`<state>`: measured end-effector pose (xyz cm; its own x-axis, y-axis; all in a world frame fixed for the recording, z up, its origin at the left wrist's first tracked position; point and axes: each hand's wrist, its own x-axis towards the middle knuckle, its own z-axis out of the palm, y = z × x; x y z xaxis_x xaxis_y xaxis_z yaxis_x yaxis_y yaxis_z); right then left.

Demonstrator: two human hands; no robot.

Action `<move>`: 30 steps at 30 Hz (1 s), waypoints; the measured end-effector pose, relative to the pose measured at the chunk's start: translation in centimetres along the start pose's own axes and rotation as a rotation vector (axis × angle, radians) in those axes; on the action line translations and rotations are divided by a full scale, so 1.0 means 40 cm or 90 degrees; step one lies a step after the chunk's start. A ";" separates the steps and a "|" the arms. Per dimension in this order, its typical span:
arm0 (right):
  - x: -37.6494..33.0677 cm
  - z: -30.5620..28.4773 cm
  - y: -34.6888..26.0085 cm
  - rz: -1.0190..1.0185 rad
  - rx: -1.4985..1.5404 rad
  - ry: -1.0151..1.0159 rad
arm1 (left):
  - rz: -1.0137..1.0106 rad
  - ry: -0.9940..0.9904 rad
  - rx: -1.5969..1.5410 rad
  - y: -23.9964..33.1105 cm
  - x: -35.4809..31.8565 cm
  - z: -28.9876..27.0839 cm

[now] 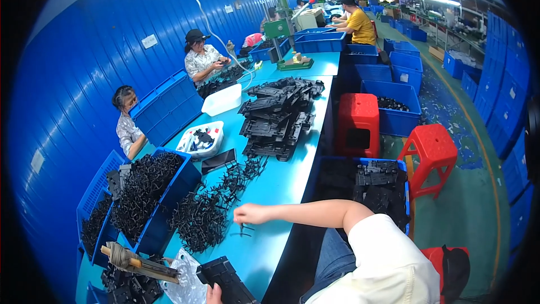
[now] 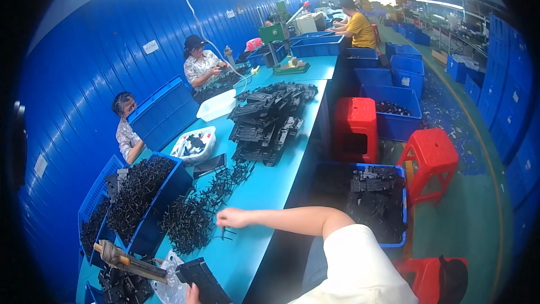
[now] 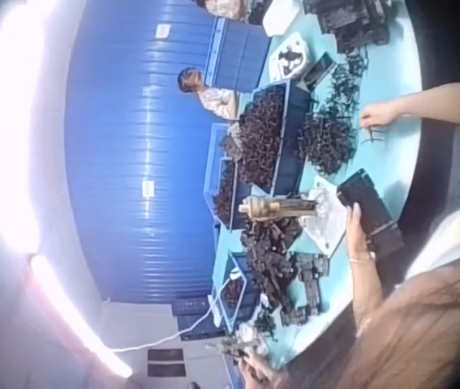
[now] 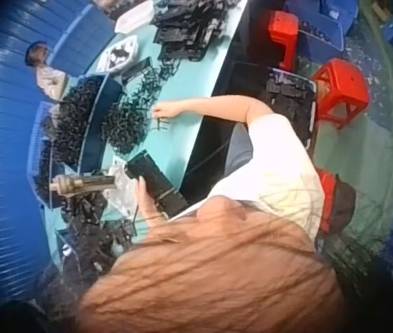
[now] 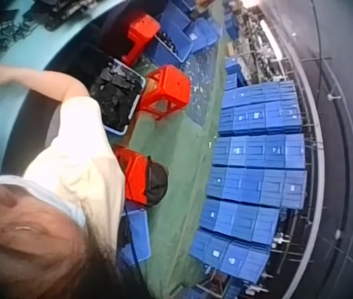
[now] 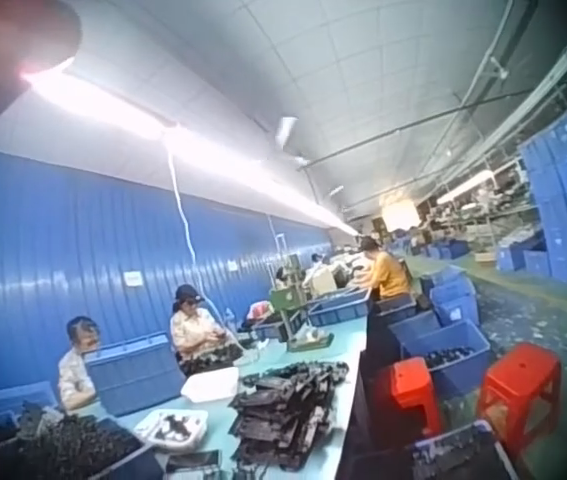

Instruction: Assembling plastic toy car chassis by attaching components using hands and a fixed assembly tool.

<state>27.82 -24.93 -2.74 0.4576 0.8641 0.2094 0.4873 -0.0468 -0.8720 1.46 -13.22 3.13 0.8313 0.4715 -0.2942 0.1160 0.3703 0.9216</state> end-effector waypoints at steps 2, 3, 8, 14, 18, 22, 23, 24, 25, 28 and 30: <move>0.003 -0.025 -0.033 0.087 0.214 -0.011 | 0.003 -0.005 0.013 0.012 0.017 0.015; 0.011 -0.025 -0.039 0.112 0.269 -0.009 | 0.007 -0.011 0.029 0.015 0.027 0.015; 0.052 -0.004 -0.095 0.091 0.480 0.002 | 0.080 -0.042 -0.039 0.011 0.086 0.021; 0.008 0.014 -0.141 0.053 0.497 0.019 | -0.035 0.001 -0.058 -0.044 0.143 0.000; 0.005 0.049 -0.152 -0.013 0.428 -0.021 | 0.031 0.000 -0.091 0.001 0.103 0.032; -0.007 0.072 -0.183 -0.016 0.451 -0.028 | 0.056 -0.024 -0.141 0.004 0.086 0.025; -0.012 0.075 -0.184 -0.001 0.434 -0.007 | 0.058 -0.038 -0.138 0.000 0.085 0.023; -0.015 0.077 -0.188 0.013 0.416 0.015 | 0.055 -0.034 -0.140 0.001 0.084 0.022; -0.020 0.077 -0.194 0.016 0.421 0.017 | 0.055 -0.042 -0.150 0.001 0.082 0.022; -0.034 0.082 -0.175 0.041 0.502 0.011 | 0.084 -0.050 -0.152 -0.004 0.088 0.018; -0.054 0.085 -0.169 0.061 0.564 -0.022 | 0.130 -0.051 -0.155 -0.006 0.087 0.011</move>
<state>21.04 -24.78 1.20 0.4373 0.8917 0.1165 -0.3130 0.2724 -0.9098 4.56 -12.04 2.00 0.8655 0.4944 -0.0803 -0.1820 0.4599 0.8691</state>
